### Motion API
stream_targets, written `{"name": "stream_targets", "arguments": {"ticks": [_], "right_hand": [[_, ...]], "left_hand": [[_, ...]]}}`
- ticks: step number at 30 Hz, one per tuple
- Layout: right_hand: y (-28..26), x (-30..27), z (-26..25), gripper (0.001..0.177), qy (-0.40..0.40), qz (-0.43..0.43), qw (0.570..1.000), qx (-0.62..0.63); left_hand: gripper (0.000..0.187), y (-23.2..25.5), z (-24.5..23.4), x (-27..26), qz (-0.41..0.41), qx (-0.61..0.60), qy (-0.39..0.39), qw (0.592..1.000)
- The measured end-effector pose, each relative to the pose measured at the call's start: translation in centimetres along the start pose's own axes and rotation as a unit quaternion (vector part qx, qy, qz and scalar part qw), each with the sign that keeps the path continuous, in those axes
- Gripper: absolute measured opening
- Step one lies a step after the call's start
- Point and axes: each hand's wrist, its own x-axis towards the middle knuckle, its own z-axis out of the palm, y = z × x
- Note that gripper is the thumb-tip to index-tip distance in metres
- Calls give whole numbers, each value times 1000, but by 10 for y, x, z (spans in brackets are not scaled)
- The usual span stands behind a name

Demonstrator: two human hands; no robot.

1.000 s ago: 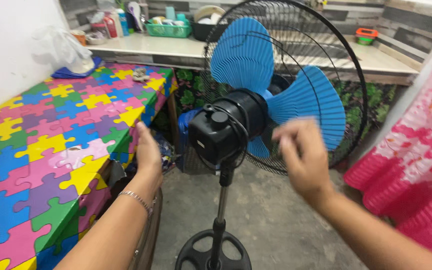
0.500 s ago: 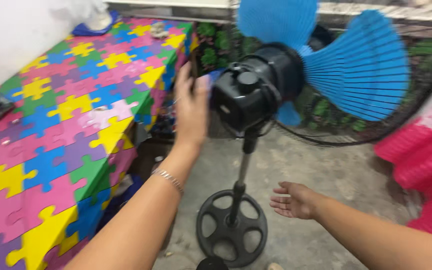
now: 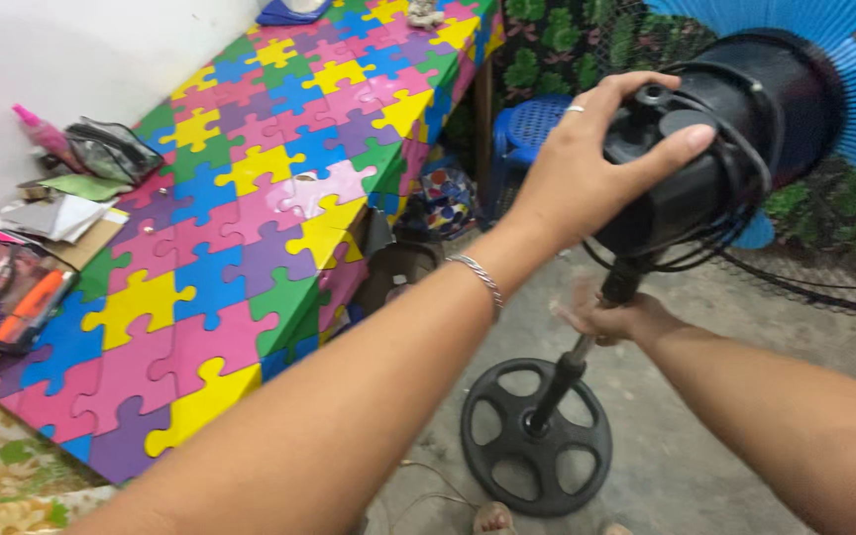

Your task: The person assembles a standing electric fan by attaching the front and rear protective grilles to the fan head. They then wrap the power cord around the fan's neck and adjust the fan's position.

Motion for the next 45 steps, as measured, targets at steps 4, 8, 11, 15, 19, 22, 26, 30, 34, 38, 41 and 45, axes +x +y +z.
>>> {"name": "stream_targets", "arguments": {"ticks": [4, 8, 11, 15, 19, 22, 26, 30, 34, 38, 41, 45], "right_hand": [[-15, 17, 19, 78, 114, -4, 987, 114], [-27, 8, 9, 69, 98, 33, 993, 60], [-24, 1, -2, 66, 96, 38, 993, 53], [-35, -17, -17, 69, 78, 72, 994, 21], [-46, -39, -43, 74, 36, 26, 997, 63], [-60, -59, -59, 83, 26, 32, 996, 82], [-92, -90, -78, 77, -1, 27, 995, 91], [-118, -125, -95, 73, -31, 44, 983, 174], [-146, -179, -133, 79, -83, 31, 970, 227], [-199, -214, -178, 73, -117, 12, 964, 238], [-257, -226, -222, 68, -155, 34, 963, 216], [-312, -266, -284, 72, -125, -30, 938, 322]], "left_hand": [[55, -3, 2, -5, 3, -4, 8, 1000], [55, 1, 2, -16, -6, -22, -9, 1000], [57, 11, 4, -24, -8, -1, -12, 1000], [56, 27, 15, -30, 4, -1, -18, 1000], [57, 42, 21, -39, -2, -15, -51, 999], [56, 49, 33, -35, 31, -43, -66, 996], [58, 66, 55, -24, 35, -106, -110, 988], [56, 91, 85, -15, 74, -140, -140, 977], [56, 118, 125, -6, 121, -152, -178, 965], [57, 150, 162, -5, 136, -211, -220, 943], [62, 179, 189, -8, 113, -263, -271, 919], [64, 215, 232, -11, 101, -288, -334, 892]]}}
